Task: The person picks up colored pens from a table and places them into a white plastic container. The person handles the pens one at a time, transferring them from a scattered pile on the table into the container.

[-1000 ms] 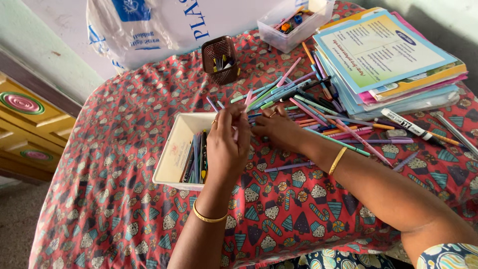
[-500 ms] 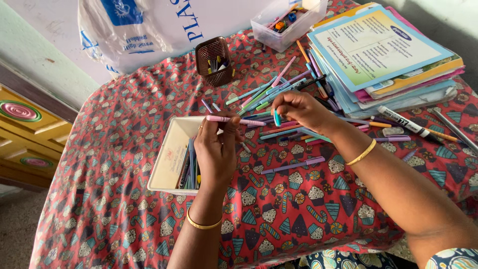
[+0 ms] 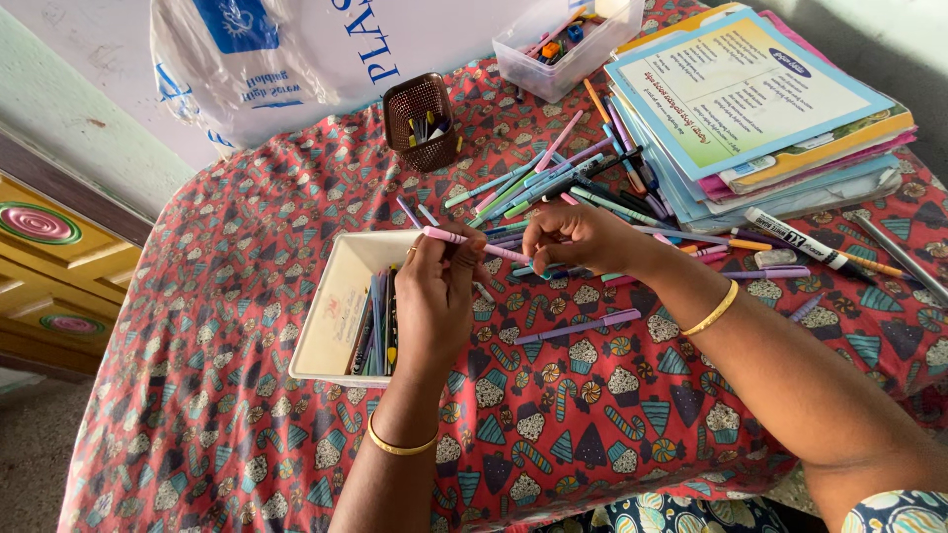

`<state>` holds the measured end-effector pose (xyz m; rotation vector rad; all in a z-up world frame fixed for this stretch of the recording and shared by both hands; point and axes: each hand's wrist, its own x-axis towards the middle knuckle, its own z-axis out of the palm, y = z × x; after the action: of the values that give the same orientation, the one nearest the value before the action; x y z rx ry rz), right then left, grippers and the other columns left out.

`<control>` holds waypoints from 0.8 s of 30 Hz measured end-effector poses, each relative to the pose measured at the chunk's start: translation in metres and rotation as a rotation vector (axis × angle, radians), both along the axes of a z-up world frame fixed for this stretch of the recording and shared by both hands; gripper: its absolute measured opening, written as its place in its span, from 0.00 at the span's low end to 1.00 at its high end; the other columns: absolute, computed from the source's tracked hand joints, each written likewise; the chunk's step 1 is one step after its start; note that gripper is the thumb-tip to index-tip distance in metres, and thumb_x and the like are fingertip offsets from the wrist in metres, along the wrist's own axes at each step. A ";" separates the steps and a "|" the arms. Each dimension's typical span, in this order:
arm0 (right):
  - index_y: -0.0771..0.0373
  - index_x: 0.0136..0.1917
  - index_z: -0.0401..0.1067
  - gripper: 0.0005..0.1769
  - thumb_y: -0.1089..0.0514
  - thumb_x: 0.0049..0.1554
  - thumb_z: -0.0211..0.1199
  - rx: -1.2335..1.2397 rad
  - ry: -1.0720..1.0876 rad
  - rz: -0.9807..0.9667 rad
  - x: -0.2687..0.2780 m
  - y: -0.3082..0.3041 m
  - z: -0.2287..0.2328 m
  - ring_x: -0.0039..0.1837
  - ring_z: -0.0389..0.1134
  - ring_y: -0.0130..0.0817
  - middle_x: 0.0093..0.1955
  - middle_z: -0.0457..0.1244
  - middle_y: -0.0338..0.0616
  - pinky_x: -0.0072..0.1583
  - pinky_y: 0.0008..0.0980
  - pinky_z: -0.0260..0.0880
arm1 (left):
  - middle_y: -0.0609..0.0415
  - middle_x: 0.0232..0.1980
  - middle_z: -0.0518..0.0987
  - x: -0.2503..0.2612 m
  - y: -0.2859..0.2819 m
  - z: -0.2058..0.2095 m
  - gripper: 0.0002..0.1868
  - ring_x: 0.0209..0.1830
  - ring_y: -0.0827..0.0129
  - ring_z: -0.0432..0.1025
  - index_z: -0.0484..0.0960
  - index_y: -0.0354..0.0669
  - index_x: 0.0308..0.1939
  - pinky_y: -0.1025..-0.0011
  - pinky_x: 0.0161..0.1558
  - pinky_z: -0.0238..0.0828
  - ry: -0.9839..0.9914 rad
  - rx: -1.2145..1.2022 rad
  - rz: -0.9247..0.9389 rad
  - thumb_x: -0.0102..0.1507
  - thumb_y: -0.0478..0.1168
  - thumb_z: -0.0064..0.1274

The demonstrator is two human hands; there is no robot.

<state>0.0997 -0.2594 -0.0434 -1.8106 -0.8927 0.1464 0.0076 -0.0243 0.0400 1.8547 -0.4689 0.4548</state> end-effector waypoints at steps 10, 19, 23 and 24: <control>0.63 0.46 0.78 0.09 0.55 0.56 0.70 -0.139 0.255 0.143 -0.005 0.021 -0.014 0.44 0.67 0.19 0.41 0.69 0.34 0.48 0.26 0.68 | 0.50 0.30 0.82 0.007 0.003 -0.016 0.10 0.26 0.68 0.79 0.82 0.37 0.42 0.69 0.28 0.73 0.095 0.256 0.031 0.69 0.40 0.50; 0.61 0.52 0.78 0.11 0.63 0.56 0.62 -0.268 0.458 0.200 -0.006 0.013 -0.018 0.42 0.70 0.21 0.40 0.73 0.36 0.47 0.25 0.72 | 0.46 0.34 0.83 0.007 -0.007 -0.029 0.09 0.30 0.56 0.82 0.81 0.36 0.39 0.61 0.32 0.76 0.199 0.338 -0.002 0.67 0.40 0.51; 0.63 0.51 0.80 0.11 0.62 0.53 0.70 -0.385 0.344 0.267 -0.005 0.007 -0.016 0.41 0.68 0.23 0.39 0.71 0.37 0.44 0.27 0.67 | 0.44 0.35 0.83 -0.001 -0.010 -0.023 0.08 0.35 0.49 0.80 0.82 0.36 0.39 0.58 0.36 0.75 0.093 0.348 -0.016 0.66 0.38 0.52; 0.63 0.52 0.80 0.12 0.62 0.53 0.72 -0.407 0.342 0.295 -0.004 0.008 -0.017 0.39 0.65 0.25 0.37 0.68 0.39 0.43 0.29 0.65 | 0.43 0.36 0.83 -0.002 -0.011 -0.022 0.07 0.36 0.46 0.78 0.82 0.35 0.39 0.57 0.37 0.74 -0.003 0.377 -0.012 0.66 0.37 0.53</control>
<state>0.0953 -0.2515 -0.0602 -1.9290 -0.9206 0.8524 0.0057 -0.0349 0.0176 2.2113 -0.5992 0.3788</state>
